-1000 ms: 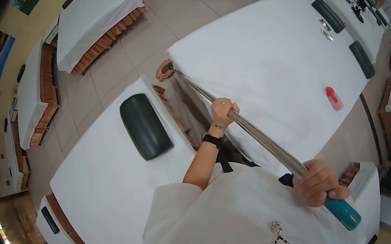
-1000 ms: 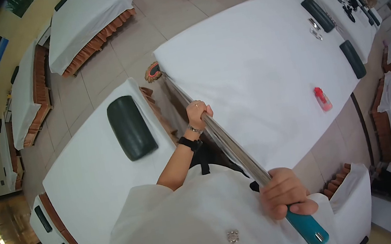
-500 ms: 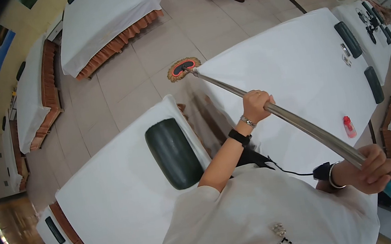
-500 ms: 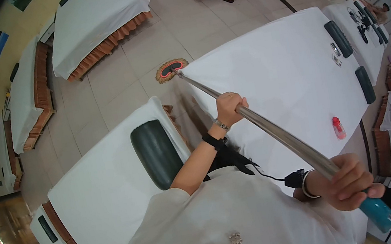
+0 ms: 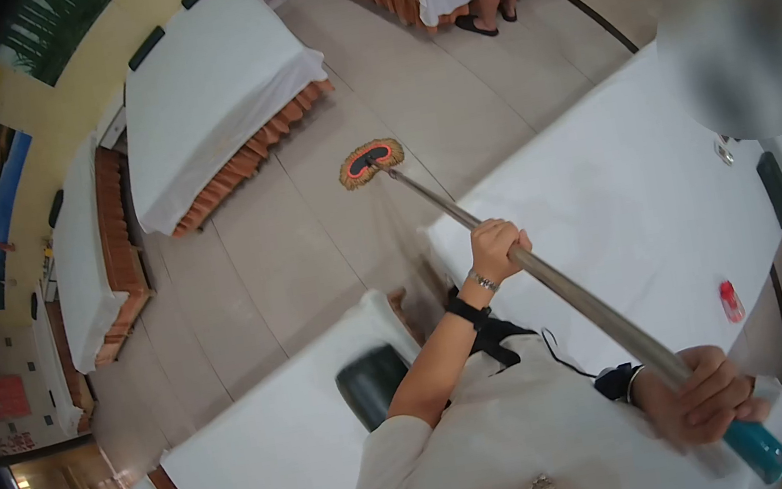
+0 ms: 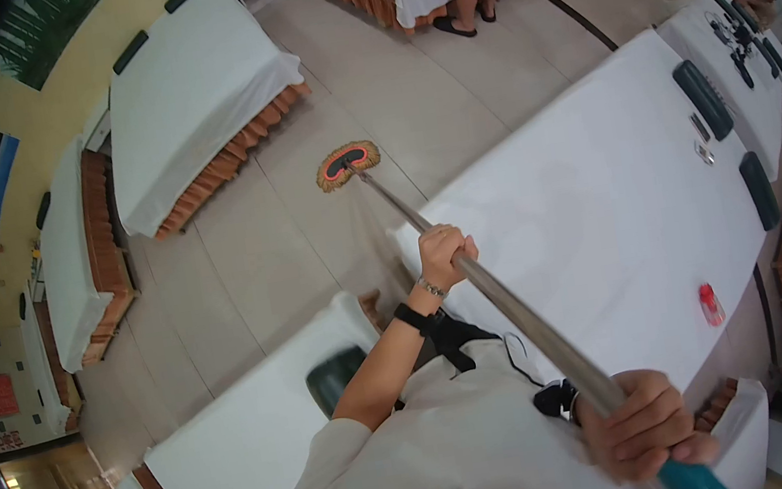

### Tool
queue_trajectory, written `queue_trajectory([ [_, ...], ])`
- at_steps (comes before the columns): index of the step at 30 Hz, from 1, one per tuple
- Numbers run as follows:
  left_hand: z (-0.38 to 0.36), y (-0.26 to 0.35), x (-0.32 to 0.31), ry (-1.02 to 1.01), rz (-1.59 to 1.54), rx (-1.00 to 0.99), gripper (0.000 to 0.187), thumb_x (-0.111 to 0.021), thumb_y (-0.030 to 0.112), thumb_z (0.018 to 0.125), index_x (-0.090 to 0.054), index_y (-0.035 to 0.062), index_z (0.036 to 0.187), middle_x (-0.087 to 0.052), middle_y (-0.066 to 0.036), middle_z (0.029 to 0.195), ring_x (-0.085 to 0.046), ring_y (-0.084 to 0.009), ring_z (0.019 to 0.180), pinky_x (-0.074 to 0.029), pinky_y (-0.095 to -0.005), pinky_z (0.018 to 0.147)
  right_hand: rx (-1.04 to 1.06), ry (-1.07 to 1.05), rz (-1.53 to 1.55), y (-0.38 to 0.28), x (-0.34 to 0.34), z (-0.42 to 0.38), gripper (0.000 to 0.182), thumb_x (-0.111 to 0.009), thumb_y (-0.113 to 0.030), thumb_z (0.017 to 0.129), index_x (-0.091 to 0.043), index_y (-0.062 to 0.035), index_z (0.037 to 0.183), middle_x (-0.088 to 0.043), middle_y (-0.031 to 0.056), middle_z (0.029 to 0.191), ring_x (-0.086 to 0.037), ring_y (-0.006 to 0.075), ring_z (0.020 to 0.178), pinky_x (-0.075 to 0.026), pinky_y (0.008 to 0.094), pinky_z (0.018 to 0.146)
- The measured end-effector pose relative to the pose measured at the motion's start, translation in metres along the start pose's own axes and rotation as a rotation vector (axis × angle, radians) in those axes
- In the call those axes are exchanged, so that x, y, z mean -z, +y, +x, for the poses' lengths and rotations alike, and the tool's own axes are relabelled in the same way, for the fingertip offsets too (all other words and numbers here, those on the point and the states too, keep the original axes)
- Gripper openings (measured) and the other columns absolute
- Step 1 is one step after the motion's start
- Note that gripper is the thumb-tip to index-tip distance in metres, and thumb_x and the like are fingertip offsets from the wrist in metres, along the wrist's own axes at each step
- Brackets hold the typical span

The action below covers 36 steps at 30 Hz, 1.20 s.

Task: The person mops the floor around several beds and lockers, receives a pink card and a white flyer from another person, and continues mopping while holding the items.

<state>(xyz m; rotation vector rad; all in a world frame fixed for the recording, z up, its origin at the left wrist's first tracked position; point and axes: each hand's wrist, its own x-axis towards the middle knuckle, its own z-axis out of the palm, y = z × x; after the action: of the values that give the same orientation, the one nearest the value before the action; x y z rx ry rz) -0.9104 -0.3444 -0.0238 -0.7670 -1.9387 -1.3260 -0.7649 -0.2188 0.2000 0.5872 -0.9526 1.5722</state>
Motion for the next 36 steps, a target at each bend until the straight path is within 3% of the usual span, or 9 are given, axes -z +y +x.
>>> queue_trajectory([
  [2, 0.024, -0.033, 0.002, -0.050, -0.029, 0.062, 0.026, -0.055, 0.001, 0.060, -0.032, 0.0081, 0.049, -0.035, -0.007, 0.043, -0.038, -0.0235, 0.037, -0.032, -0.0315, 0.038, -0.032, -0.098, -0.014, 0.041, -0.010, 0.005, 0.017, -0.054, -0.005, 0.079, -0.038, -0.0078, 0.083, -0.038, -0.0022, 0.049, -0.039, 0.0053, 0.036, -0.038, 0.0177, 0.040],
  [5, 0.054, -0.065, -0.017, -0.044, -0.057, 0.011, 0.029, -0.055, 0.000, 0.062, -0.030, 0.0077, 0.050, -0.029, -0.006, 0.043, -0.034, -0.0224, 0.035, -0.028, -0.0298, 0.036, 0.029, 0.005, -0.053, 0.086, -0.012, 0.025, 0.018, -0.055, -0.006, 0.078, -0.039, -0.0074, 0.086, -0.041, -0.0018, 0.048, -0.041, 0.0055, 0.034, -0.038, 0.0165, 0.037],
  [11, 0.079, -0.078, -0.041, -0.048, -0.102, 0.021, 0.029, -0.055, -0.001, 0.062, -0.031, 0.0083, 0.050, -0.030, -0.006, 0.043, -0.033, -0.0221, 0.035, -0.026, -0.0306, 0.036, 0.020, 0.044, -0.056, 0.114, 0.004, 0.058, 0.011, -0.054, -0.006, 0.078, -0.043, -0.0060, 0.078, -0.046, -0.0010, 0.045, -0.044, 0.0041, 0.032, -0.039, 0.0131, 0.036],
  [13, 0.096, -0.073, -0.034, -0.175, -0.075, 0.028, 0.027, -0.056, 0.003, 0.063, -0.033, 0.0080, 0.050, -0.035, -0.006, 0.043, -0.038, -0.0231, 0.037, -0.031, -0.0315, 0.037, 0.057, 0.140, -0.097, 0.113, -0.005, 0.068, 0.010, -0.053, -0.005, 0.078, -0.043, -0.0058, 0.079, -0.046, -0.0010, 0.045, -0.044, 0.0050, 0.031, -0.040, 0.0131, 0.036],
  [23, 0.167, -0.109, 0.045, -0.591, -0.367, -0.031, 0.029, -0.062, 0.004, 0.064, -0.036, 0.0073, 0.052, -0.036, -0.007, 0.045, -0.038, -0.0244, 0.038, -0.030, -0.0323, 0.038, 0.193, 0.308, -0.304, 0.137, -0.108, 0.064, 0.011, -0.049, -0.001, 0.078, -0.039, -0.0051, 0.079, -0.039, -0.0016, 0.045, -0.040, 0.0039, 0.030, -0.039, 0.0133, 0.034],
  [24, 0.204, -0.108, 0.061, -0.645, -0.380, -0.057, 0.028, -0.063, 0.005, 0.064, -0.038, 0.0072, 0.052, -0.037, -0.007, 0.045, -0.039, -0.0245, 0.039, -0.030, -0.0326, 0.038, 0.203, 0.342, -0.303, 0.141, -0.135, 0.082, 0.012, -0.048, 0.000, 0.078, -0.038, -0.0059, 0.080, -0.038, -0.0015, 0.046, -0.039, 0.0040, 0.031, -0.038, 0.0138, 0.035],
  [26, 0.194, -0.143, 0.076, -0.703, -0.467, -0.071, 0.029, -0.064, 0.005, 0.064, -0.038, 0.0073, 0.052, -0.037, -0.007, 0.045, -0.040, -0.0245, 0.039, -0.031, -0.0329, 0.038, 0.149, 0.342, -0.355, 0.155, -0.156, 0.050, 0.013, -0.045, 0.001, 0.080, -0.035, -0.0073, 0.080, -0.036, -0.0014, 0.048, -0.036, 0.0043, 0.033, -0.034, 0.0152, 0.037],
  [30, 0.223, -0.221, 0.119, -0.834, -0.575, -0.111, 0.029, -0.064, 0.006, 0.064, -0.037, 0.0077, 0.052, -0.036, -0.007, 0.046, -0.041, -0.0249, 0.040, -0.032, -0.0339, 0.038, 0.256, 0.485, -0.541, 0.223, -0.230, 0.015, 0.012, -0.042, 0.003, 0.081, -0.035, -0.0059, 0.080, -0.035, -0.0009, 0.049, -0.034, 0.0049, 0.033, -0.034, 0.0160, 0.036],
  [36, 0.222, -0.318, 0.157, -0.785, -0.588, -0.153, 0.028, -0.060, 0.004, 0.062, -0.035, 0.0071, 0.050, -0.035, -0.008, 0.044, -0.039, -0.0255, 0.038, -0.030, -0.0339, 0.036, 0.290, 0.555, -0.730, 0.291, -0.307, -0.060, 0.010, -0.040, 0.002, 0.082, -0.034, -0.0062, 0.081, -0.036, 0.0005, 0.049, -0.034, 0.0060, 0.032, -0.034, 0.0167, 0.032],
])
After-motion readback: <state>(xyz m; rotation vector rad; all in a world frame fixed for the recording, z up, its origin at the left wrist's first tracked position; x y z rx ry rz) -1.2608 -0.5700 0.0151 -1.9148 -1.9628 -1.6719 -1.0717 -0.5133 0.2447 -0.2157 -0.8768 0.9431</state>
